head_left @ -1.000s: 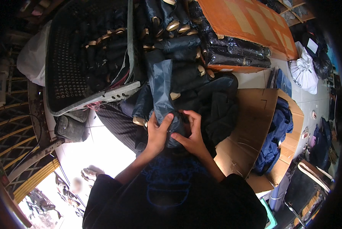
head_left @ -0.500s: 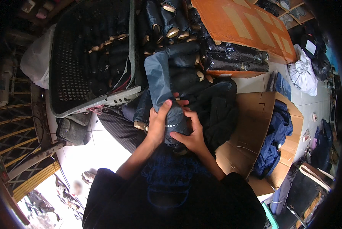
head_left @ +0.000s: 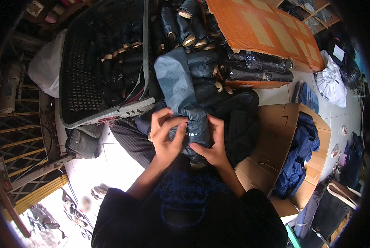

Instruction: The person sits on the floor and wraps dark-colored clothing items in plastic bags. They fold the items, place them in bags, and tie the bags shut, repeating the process for multiple items.

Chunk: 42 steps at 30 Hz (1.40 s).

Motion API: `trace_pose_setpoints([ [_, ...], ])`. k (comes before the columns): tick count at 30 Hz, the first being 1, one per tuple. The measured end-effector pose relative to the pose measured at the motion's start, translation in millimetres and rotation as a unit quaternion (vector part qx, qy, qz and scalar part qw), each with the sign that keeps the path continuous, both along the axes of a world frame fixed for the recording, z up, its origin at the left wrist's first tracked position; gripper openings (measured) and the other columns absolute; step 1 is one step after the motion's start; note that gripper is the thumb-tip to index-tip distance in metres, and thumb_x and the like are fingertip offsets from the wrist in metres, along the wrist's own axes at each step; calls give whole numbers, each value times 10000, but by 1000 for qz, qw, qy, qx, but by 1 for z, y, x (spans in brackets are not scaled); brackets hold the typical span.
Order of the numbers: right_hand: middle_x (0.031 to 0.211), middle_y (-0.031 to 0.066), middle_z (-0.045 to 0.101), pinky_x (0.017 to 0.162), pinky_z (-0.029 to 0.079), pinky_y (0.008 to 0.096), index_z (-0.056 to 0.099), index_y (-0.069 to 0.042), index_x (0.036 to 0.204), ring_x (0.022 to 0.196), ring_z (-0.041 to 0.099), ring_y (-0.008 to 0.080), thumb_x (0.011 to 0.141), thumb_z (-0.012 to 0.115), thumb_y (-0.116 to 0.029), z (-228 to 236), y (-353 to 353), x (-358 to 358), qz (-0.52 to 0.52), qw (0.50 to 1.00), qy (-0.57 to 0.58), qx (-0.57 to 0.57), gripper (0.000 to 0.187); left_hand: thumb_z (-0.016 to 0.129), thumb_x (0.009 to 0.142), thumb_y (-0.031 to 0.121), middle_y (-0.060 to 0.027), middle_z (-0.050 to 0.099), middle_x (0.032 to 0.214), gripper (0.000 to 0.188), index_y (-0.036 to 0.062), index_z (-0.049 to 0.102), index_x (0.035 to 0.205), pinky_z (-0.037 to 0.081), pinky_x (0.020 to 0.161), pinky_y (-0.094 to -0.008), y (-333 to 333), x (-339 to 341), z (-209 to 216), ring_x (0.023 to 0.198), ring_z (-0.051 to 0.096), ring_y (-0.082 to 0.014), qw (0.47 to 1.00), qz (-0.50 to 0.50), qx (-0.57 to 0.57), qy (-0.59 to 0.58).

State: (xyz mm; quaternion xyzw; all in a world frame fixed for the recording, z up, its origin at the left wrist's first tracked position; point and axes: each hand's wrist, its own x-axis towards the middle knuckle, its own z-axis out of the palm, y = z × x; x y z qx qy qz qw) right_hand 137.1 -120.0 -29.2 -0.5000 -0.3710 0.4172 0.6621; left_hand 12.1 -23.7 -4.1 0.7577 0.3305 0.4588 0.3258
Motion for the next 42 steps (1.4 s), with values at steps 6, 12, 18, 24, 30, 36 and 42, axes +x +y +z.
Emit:
trace_pose_setpoints([
  [6,1384,224,342,1081,292,438,275,-57,1303,1294,373,298,708,787,-57,1,9,7,-18,995,-53,78,785,638,808,-67,-149,514,1134,169,-35,619,974,481,827,-291,7,4,7,970,584,-205,967,-119,-199,-105],
  [12,1410,233,323,1069,312,413,299,-56,1255,1283,386,267,719,783,-49,2,8,15,-18,995,-56,78,722,660,792,-67,-150,510,1123,147,-35,609,926,483,823,-320,15,7,12,958,585,-232,979,-115,-159,-58],
  [18,1384,229,345,1072,303,433,304,-70,1255,1302,370,290,703,786,-27,-6,7,8,-38,995,-57,68,734,696,753,-59,-129,575,950,141,-1,609,847,468,733,-322,-8,15,8,853,582,-240,999,36,30,9],
  [24,1361,234,372,1059,328,432,334,-65,1246,1280,405,304,689,812,-60,-4,4,8,-45,991,-95,84,734,629,884,255,-137,526,1201,412,10,465,1172,439,867,-352,-8,2,-15,1005,544,-223,892,-71,-329,-302],
  [30,1332,240,423,1032,357,428,356,-72,1234,1254,445,320,674,826,-60,10,1,5,28,978,-191,73,731,444,932,577,-96,443,1313,660,60,430,1342,382,993,-344,22,9,5,1179,465,-228,706,-193,-612,-300],
  [36,1331,242,461,1014,392,440,393,-69,1244,1244,474,352,674,839,-114,10,1,19,47,976,-203,68,726,622,863,94,-38,535,1164,339,57,569,1196,396,880,-256,48,2,14,1037,496,-131,900,-147,-392,-118],
  [42,1325,235,453,1008,393,428,385,-46,1249,1243,469,324,678,827,-91,7,-1,34,39,983,-175,41,724,631,812,-68,-99,608,984,161,-20,669,961,495,769,-272,52,5,-1,884,611,-167,983,-107,-150,-4],
])
